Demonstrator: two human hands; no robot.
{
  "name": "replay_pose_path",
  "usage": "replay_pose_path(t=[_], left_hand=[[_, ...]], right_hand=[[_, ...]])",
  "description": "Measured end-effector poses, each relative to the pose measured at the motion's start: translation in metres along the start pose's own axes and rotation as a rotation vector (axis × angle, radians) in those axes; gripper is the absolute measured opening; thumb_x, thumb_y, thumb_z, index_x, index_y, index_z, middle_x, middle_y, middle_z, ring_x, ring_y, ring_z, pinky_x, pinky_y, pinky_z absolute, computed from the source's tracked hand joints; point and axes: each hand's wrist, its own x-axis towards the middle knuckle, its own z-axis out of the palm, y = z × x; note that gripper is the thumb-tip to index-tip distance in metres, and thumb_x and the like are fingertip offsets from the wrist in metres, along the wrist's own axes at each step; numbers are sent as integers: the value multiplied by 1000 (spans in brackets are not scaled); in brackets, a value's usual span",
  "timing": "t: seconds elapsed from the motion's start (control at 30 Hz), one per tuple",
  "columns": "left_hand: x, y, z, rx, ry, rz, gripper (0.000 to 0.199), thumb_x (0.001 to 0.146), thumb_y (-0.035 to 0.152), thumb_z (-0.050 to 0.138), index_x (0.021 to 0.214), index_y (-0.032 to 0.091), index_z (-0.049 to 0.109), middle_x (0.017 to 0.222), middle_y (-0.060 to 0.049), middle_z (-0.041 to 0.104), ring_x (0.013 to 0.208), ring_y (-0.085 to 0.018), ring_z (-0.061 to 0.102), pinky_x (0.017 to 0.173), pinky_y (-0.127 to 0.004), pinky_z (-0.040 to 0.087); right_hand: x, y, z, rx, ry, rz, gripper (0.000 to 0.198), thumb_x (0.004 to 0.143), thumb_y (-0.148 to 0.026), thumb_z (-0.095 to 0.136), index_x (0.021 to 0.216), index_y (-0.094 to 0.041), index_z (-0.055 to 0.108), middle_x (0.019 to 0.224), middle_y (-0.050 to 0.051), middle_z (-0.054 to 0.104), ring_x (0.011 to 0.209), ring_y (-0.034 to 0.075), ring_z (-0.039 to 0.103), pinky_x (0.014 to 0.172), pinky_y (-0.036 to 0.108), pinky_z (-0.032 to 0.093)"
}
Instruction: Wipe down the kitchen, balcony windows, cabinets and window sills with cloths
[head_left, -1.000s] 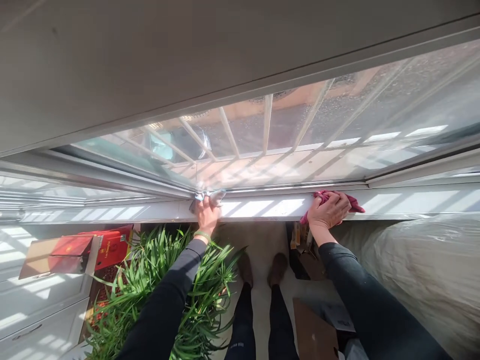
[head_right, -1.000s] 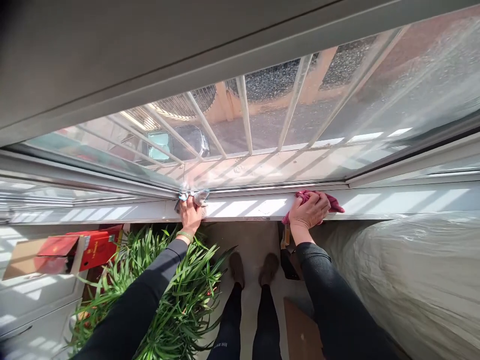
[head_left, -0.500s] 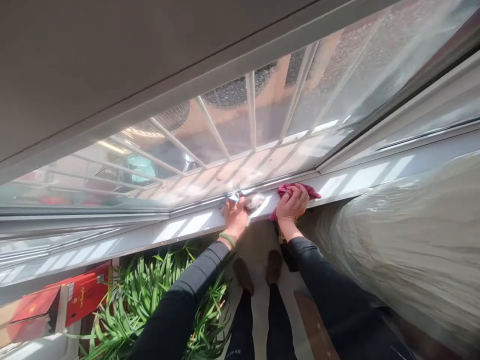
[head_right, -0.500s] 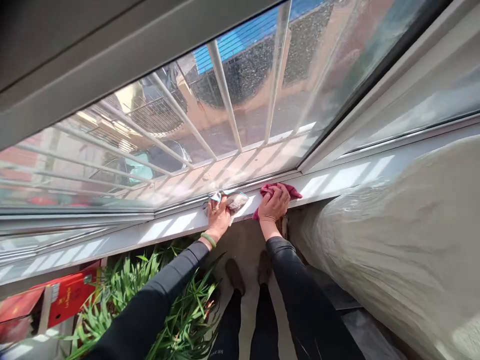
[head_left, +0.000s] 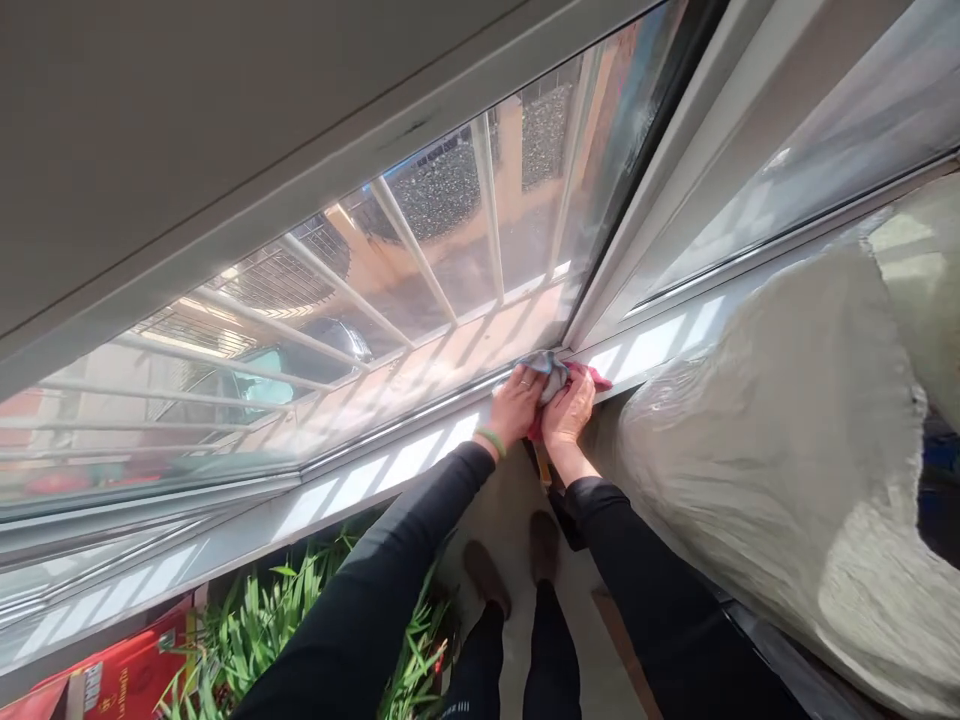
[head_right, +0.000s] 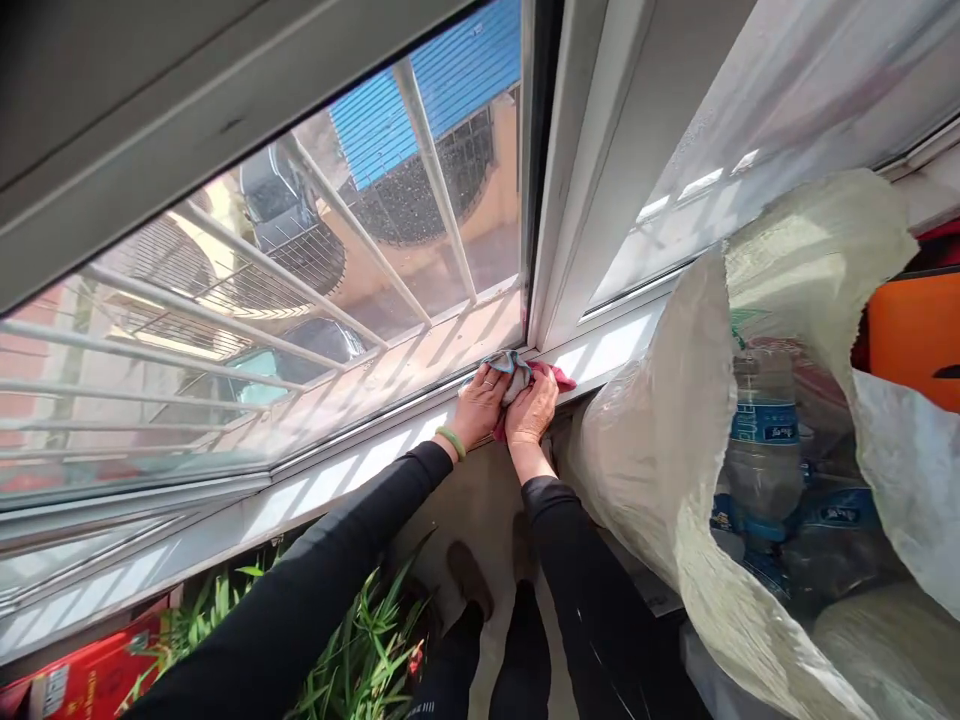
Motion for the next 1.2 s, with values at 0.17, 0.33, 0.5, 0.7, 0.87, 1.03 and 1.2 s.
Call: replay_pose_path(t=[0.17, 0.33, 0.5, 0.7, 0.87, 1.03, 1.2], left_hand=[[36, 16, 1, 28, 77, 75, 57, 104, 19, 42, 160, 11, 49, 166, -18, 51, 159, -30, 42, 133, -47, 34], [10, -9, -6, 31, 80, 218, 56, 102, 11, 41, 158, 12, 49, 165, -17, 52, 159, -26, 42, 130, -44, 41], [17, -17, -15, -7, 65, 277, 49, 103, 12, 43, 151, 14, 54, 157, -18, 59, 155, -26, 48, 125, -41, 48], [45, -5, -18, -95, 45, 297, 45, 101, 10, 47, 145, 11, 54, 145, -20, 64, 147, -29, 56, 122, -43, 49], [36, -14, -22, -111, 49, 320, 41, 100, 7, 45, 140, 11, 56, 145, -20, 63, 147, -30, 55, 123, -44, 48], [48, -7, -25, -124, -13, 290, 37, 98, 4, 47, 132, 13, 60, 138, -17, 66, 139, -26, 60, 124, -40, 45], [37, -5, -24, -166, -37, 182, 37, 99, 6, 46, 133, 14, 59, 141, -17, 64, 127, -27, 66, 111, -40, 54]], right_hand=[[28, 20, -11, -72, 50, 35, 43, 86, -12, 42, 123, -15, 63, 140, 21, 64, 135, 30, 56, 119, 52, 45], [23, 15, -11, -111, 25, 49, 38, 89, -14, 43, 120, -18, 64, 142, 18, 63, 132, 30, 56, 118, 52, 45], [21, 14, -8, -122, 2, 52, 33, 99, -22, 40, 119, -19, 67, 141, 17, 63, 133, 30, 56, 118, 51, 44], [21, 18, -7, -141, -12, 40, 33, 102, -29, 46, 127, -18, 65, 143, 18, 63, 133, 29, 56, 119, 51, 45], [20, 15, -6, -111, 10, 60, 34, 104, -29, 39, 121, -19, 67, 140, 17, 65, 132, 30, 57, 118, 52, 46], [19, 16, -6, -114, -7, 69, 33, 104, -29, 43, 126, -18, 66, 142, 19, 63, 133, 30, 56, 119, 53, 45], [20, 15, -7, -122, -30, 78, 34, 104, -29, 40, 124, -19, 66, 142, 18, 63, 134, 29, 56, 119, 53, 46]])
